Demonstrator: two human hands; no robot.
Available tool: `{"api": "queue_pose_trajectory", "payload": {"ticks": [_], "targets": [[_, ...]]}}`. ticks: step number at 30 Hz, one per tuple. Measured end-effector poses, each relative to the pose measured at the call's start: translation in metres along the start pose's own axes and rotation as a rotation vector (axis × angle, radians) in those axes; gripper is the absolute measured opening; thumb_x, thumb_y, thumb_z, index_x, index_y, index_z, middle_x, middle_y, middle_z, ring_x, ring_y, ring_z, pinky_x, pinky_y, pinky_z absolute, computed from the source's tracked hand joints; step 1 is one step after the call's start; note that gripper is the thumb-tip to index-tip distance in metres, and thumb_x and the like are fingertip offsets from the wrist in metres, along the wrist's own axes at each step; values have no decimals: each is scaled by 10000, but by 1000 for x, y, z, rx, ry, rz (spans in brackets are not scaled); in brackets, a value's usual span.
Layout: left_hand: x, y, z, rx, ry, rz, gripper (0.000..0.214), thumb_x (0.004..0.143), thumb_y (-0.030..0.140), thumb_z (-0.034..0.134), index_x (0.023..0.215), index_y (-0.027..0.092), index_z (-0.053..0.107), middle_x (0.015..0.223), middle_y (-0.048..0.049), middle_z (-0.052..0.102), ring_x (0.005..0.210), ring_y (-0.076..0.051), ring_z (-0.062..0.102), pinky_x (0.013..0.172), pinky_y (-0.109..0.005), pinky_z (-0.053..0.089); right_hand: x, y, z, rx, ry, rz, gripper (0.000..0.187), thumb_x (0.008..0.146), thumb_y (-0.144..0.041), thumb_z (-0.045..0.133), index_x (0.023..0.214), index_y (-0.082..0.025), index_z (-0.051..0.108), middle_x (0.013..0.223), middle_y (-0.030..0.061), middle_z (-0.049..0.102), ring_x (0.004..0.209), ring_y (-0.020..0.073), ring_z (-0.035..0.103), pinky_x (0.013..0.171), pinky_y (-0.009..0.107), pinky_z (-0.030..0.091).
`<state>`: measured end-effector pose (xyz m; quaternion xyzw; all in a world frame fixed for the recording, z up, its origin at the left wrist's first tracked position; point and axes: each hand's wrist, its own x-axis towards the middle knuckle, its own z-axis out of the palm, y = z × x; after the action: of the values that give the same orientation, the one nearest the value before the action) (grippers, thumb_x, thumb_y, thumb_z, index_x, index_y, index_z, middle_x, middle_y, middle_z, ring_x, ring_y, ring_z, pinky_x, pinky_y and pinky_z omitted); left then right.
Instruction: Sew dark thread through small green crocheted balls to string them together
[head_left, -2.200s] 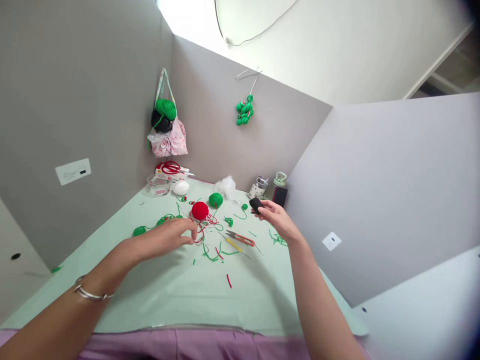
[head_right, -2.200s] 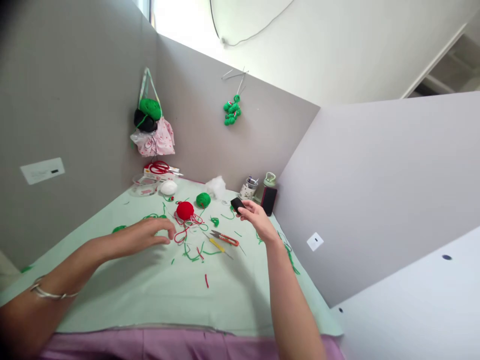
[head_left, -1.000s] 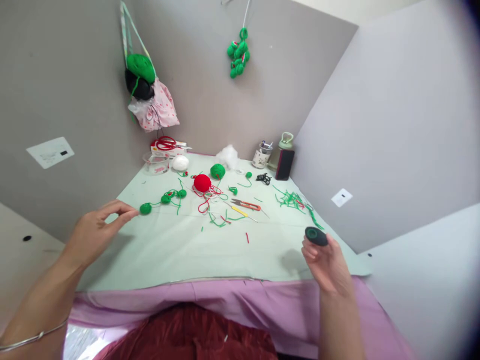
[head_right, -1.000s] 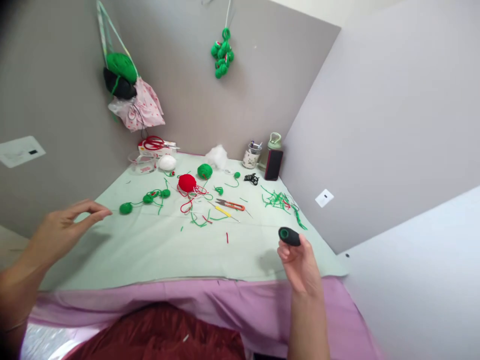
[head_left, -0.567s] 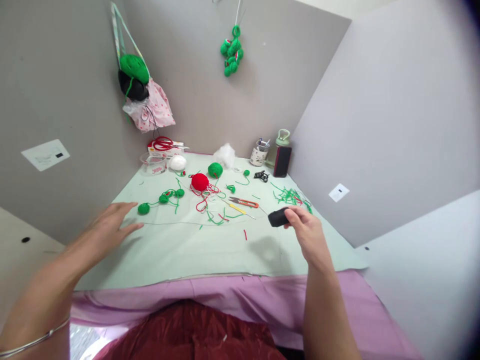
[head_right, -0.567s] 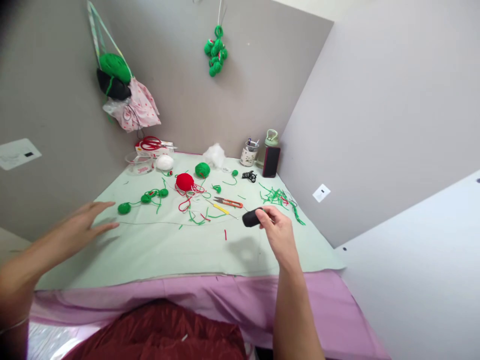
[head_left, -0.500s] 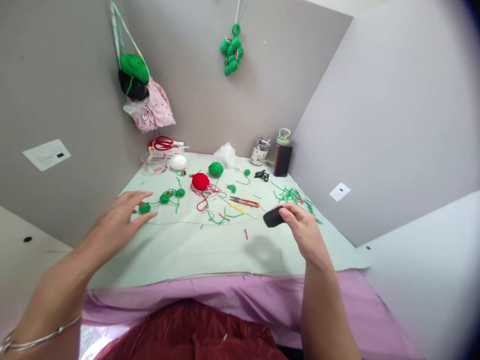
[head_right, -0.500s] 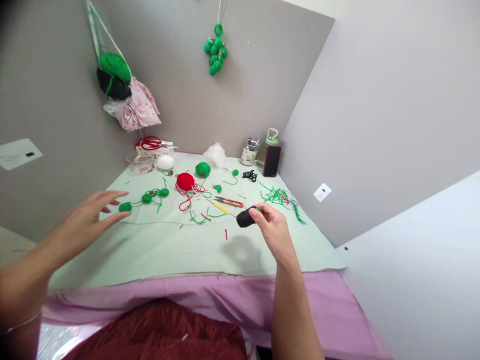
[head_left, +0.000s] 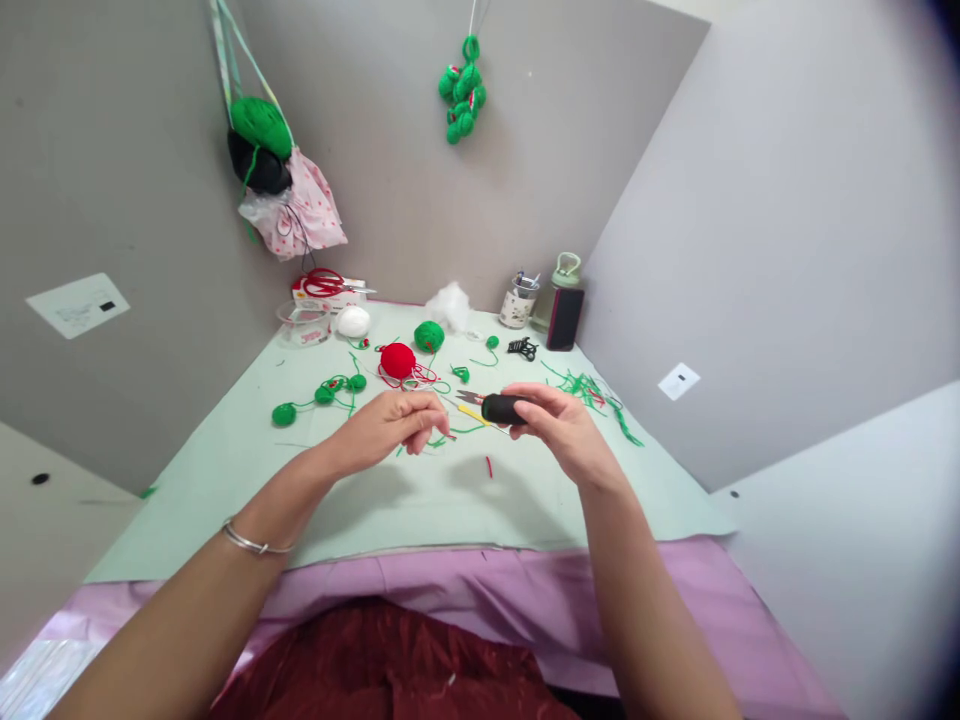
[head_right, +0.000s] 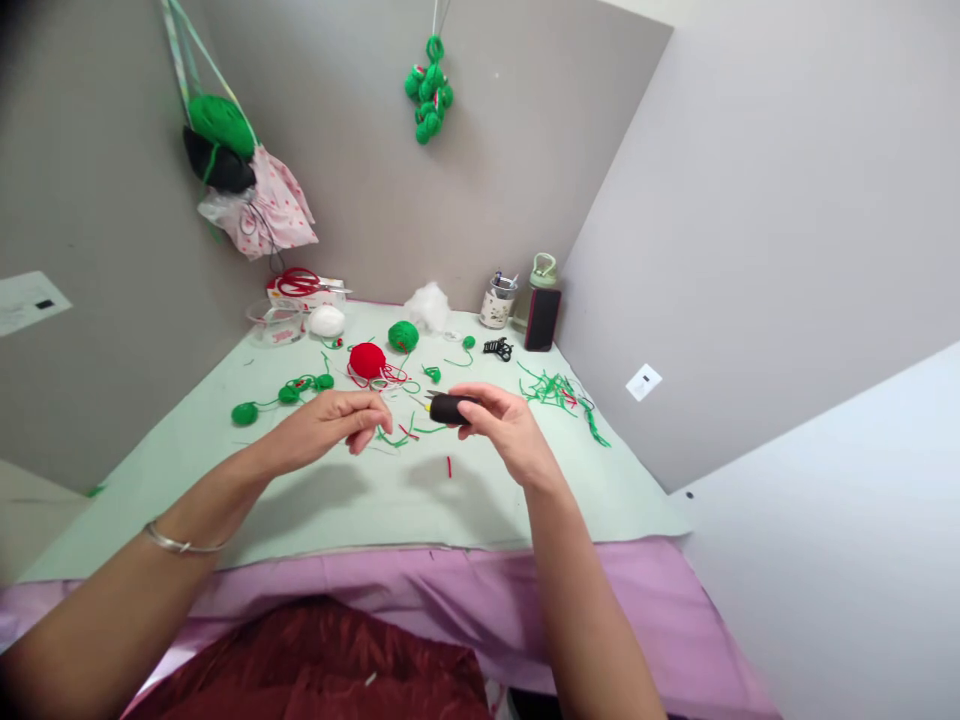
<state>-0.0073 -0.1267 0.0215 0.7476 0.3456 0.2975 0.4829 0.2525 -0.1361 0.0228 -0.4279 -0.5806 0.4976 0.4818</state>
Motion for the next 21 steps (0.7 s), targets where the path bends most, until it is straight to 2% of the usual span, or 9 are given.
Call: {"api": "queue_pose_trajectory", "payload": {"ticks": [4,6,9,11,14,16,18,19,21], "targets": [[-9,0,0,95,-26,-9,349,973,464,491,863,188,675,577,33,528,595,-121,468,606,-240,388,7,12,-6,266,75,78,387,763,-437,798,1063,-223,680,1083,77,735,873,207,709,697,299,562],[-11,-3,5,118,-51,-13,351,974,465,490,867,189,680,576,36,524,593,-120,456,611,-237,391,9,17,-5,345,88,130,366,798,-461,758,1064,-229,662,1059,83,737,805,184,690,613,268,537],[-14,-8,7,112,-50,-20,378,988,488,467,900,193,685,592,29,538,617,-130,495,630,-236,416,10,22,-4,429,62,203,333,875,-522,650,1028,-226,658,963,80,726,667,145,596,462,226,423],[-17,-11,4,103,-106,-32,415,1009,503,411,990,197,690,724,-3,639,659,-140,558,660,-247,455,9,25,-3,472,28,217,368,904,-555,601,1047,-222,667,901,67,697,641,134,540,436,217,370],[-19,-13,-4,254,-127,-46,398,991,507,463,1221,245,655,1187,-72,694,917,-195,665,843,-314,504,8,28,0,454,4,227,435,892,-596,603,1080,-212,681,811,48,645,625,132,487,444,223,343],[-17,-12,-7,442,37,-4,322,941,466,579,1160,257,690,1308,-79,658,1136,-261,626,1011,-399,449,9,27,4,412,0,239,481,870,-630,609,1063,-197,686,758,40,623,602,132,459,443,233,316],[-13,-8,-6,556,270,99,190,915,398,631,926,234,725,1256,-73,685,1242,-293,560,1105,-462,370,9,25,10,377,-8,236,517,854,-654,611,1048,-182,690,719,33,614,586,128,448,447,238,292],[-11,-4,-4,561,370,161,186,918,368,631,829,225,710,1219,-69,698,1257,-291,544,1126,-476,348,9,24,14,356,-15,229,522,850,-657,613,1040,-176,693,707,32,614,584,127,450,454,240,286],[-7,2,2,498,502,260,170,919,331,637,801,228,703,1180,-60,706,1269,-275,531,1140,-473,347,9,21,22,304,-40,210,522,850,-659,611,1014,-172,702,692,32,614,591,130,466,473,246,285]]}}
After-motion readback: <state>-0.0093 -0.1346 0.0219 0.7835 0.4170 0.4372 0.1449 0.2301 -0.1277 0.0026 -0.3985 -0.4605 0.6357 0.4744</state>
